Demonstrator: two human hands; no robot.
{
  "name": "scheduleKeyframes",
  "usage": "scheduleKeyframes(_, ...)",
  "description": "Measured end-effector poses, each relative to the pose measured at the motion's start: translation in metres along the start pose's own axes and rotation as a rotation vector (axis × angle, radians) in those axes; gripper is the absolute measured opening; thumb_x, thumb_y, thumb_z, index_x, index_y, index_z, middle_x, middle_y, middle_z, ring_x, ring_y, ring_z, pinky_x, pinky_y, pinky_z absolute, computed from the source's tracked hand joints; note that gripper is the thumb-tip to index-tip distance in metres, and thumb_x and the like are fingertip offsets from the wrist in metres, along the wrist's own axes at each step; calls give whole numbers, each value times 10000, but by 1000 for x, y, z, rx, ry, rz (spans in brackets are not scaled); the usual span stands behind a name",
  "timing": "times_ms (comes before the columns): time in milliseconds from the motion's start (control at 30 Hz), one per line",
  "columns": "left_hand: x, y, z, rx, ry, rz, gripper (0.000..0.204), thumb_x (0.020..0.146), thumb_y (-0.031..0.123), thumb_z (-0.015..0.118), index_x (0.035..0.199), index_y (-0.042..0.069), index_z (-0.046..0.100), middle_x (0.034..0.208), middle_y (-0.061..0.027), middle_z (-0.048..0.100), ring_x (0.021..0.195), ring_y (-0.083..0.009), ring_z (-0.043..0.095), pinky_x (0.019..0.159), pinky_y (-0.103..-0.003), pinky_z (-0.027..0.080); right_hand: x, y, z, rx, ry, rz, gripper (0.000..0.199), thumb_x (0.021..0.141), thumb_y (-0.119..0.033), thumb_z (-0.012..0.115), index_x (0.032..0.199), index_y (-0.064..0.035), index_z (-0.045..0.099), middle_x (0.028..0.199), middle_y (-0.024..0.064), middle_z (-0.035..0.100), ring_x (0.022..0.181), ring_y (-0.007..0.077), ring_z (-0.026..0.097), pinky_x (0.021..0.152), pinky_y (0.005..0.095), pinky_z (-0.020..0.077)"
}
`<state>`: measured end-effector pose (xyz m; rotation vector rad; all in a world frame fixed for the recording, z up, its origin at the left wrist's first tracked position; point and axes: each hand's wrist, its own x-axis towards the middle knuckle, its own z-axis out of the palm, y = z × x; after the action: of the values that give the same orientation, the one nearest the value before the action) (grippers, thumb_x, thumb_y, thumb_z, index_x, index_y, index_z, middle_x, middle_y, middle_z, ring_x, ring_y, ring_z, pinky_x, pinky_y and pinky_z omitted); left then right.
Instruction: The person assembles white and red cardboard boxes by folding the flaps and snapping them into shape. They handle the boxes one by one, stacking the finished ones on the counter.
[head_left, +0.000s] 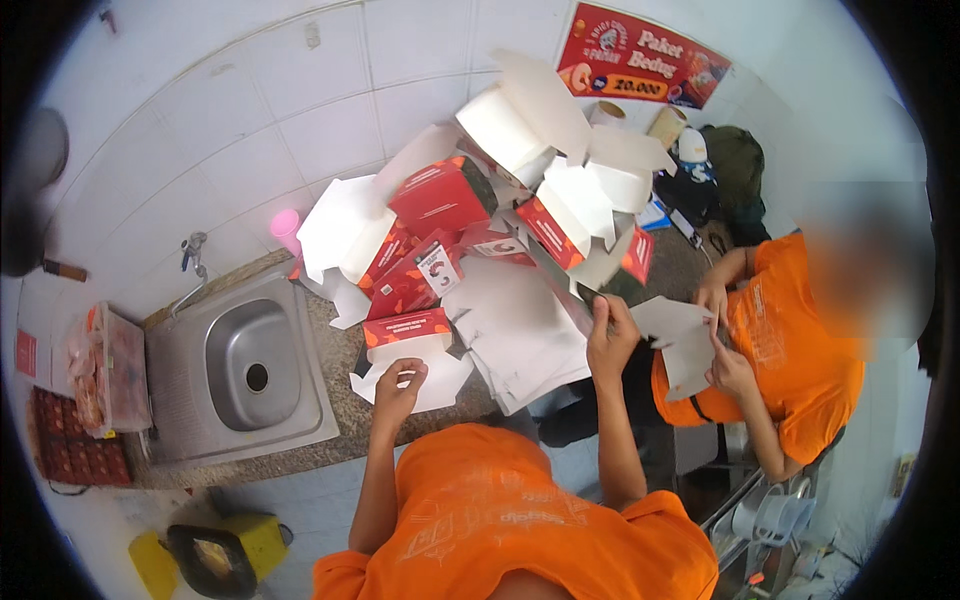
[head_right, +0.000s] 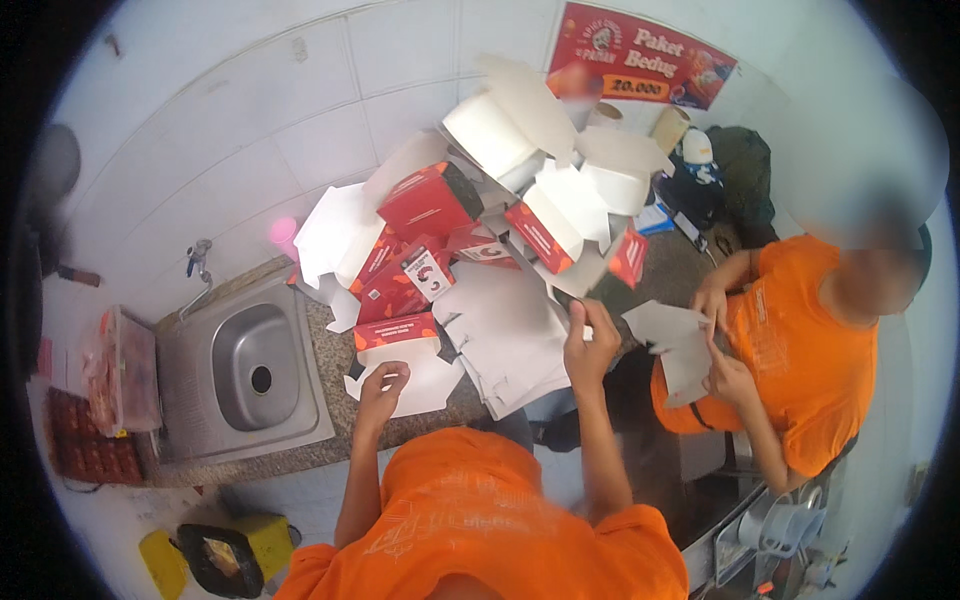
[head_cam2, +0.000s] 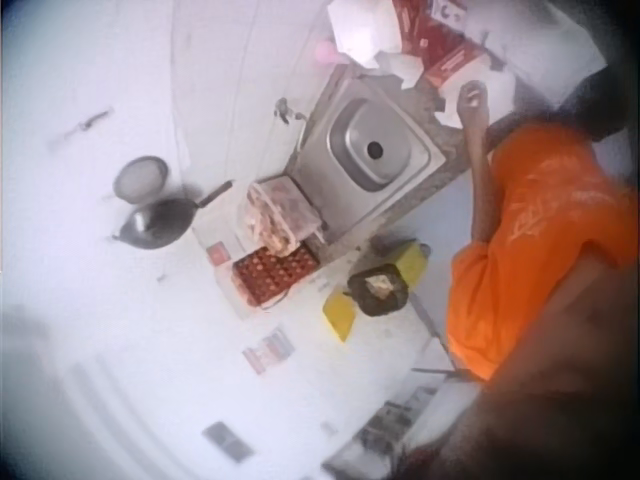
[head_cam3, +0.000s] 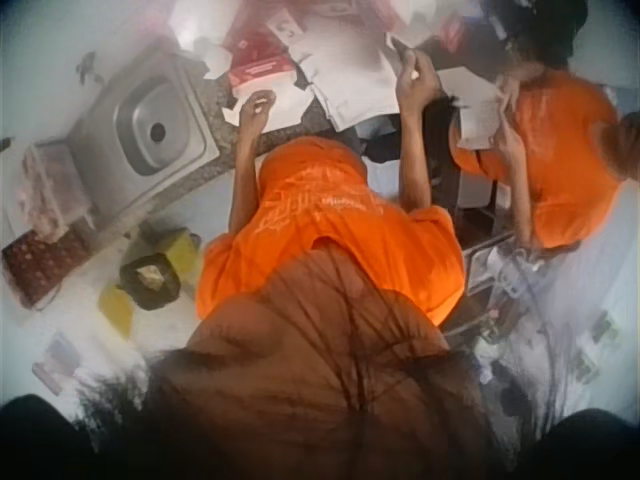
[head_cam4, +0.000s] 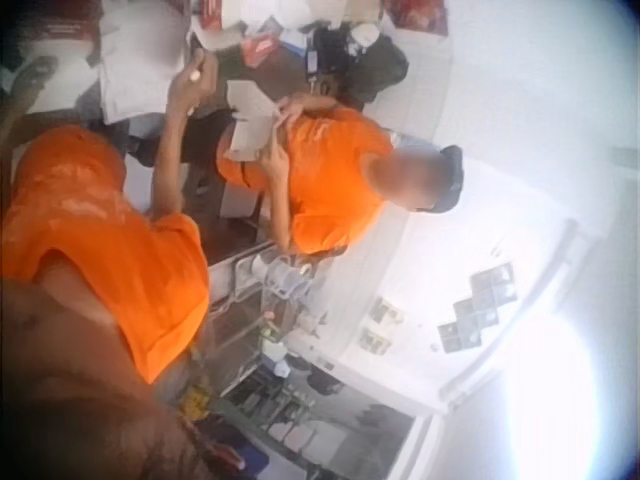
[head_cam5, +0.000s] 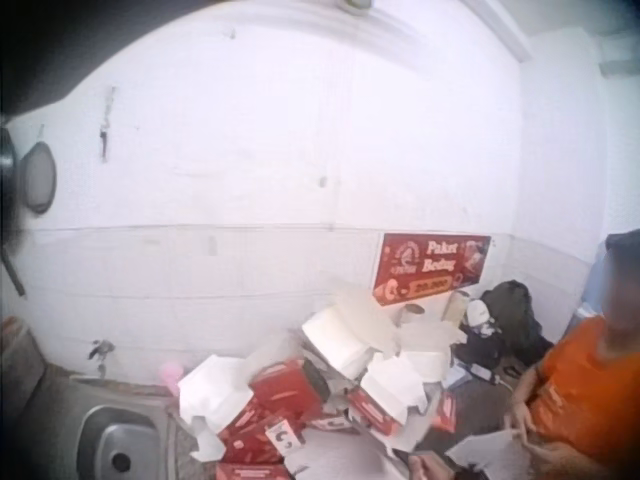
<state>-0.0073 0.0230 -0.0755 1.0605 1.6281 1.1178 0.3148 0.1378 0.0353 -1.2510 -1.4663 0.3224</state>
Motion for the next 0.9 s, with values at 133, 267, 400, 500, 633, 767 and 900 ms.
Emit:
scheduleKeyframes(133,-2,9,-4,-97,-114,-59,266,957,264,711,1109,46,697,1049,-31,714,948,-150,650,833,-295,513,-2,14,-8,5,-302,231,251,1014,-182,614,977,62,663,789,70,629,760,86,560,705,274,475)
scheduleKeyframes(267,4,26,-1,-57,-164,49,241,971,250,692,1119,60,695,1063,-29,710,969,-145,647,841,-298,512,-8,11,-5,158,86,197,330,1051,-231,554,931,59,656,833,36,660,800,108,577,761,306,487)
scheduleKeyframes(400,-4,44,-5,-193,-287,33,326,999,309,656,1206,57,662,1124,-52,697,1055,-155,635,909,-326,511,2,-26,-23,243,114,153,400,1078,-311,498,845,1,593,802,25,607,741,119,545,669,296,462)
scheduleKeyframes(500,-12,69,-5,-823,-588,-57,525,1006,365,638,1403,51,501,1306,-115,621,1140,-194,628,932,-363,520,-35,-46,-13,300,-398,-42,460,1081,-365,455,883,13,625,876,98,681,766,179,609,710,342,496)
scheduleKeyframes(633,7,11,23,-754,-654,-152,664,973,334,680,1493,37,395,1366,-136,574,1163,-224,597,947,-384,513,-92,-86,34,364,-1012,-251,185,967,-215,645,1124,-138,706,1208,68,714,1191,311,622,1072,448,417)
scheduleKeyframes(767,3,29,20,-416,-557,-252,780,914,323,734,1535,44,352,1320,-145,591,1161,-227,598,945,-328,513,-107,-85,42,231,-1104,-144,292,836,-100,749,1125,-70,720,1227,94,706,1235,321,596,1098,418,409)
scheduleKeyframes(900,-46,87,-21,-392,-288,-200,593,951,235,697,1462,51,459,1225,-101,626,988,-154,632,783,-288,536,-76,-44,36,70,-446,-12,429,852,-87,747,1267,-60,645,1266,159,654,1230,279,580,1082,374,422)
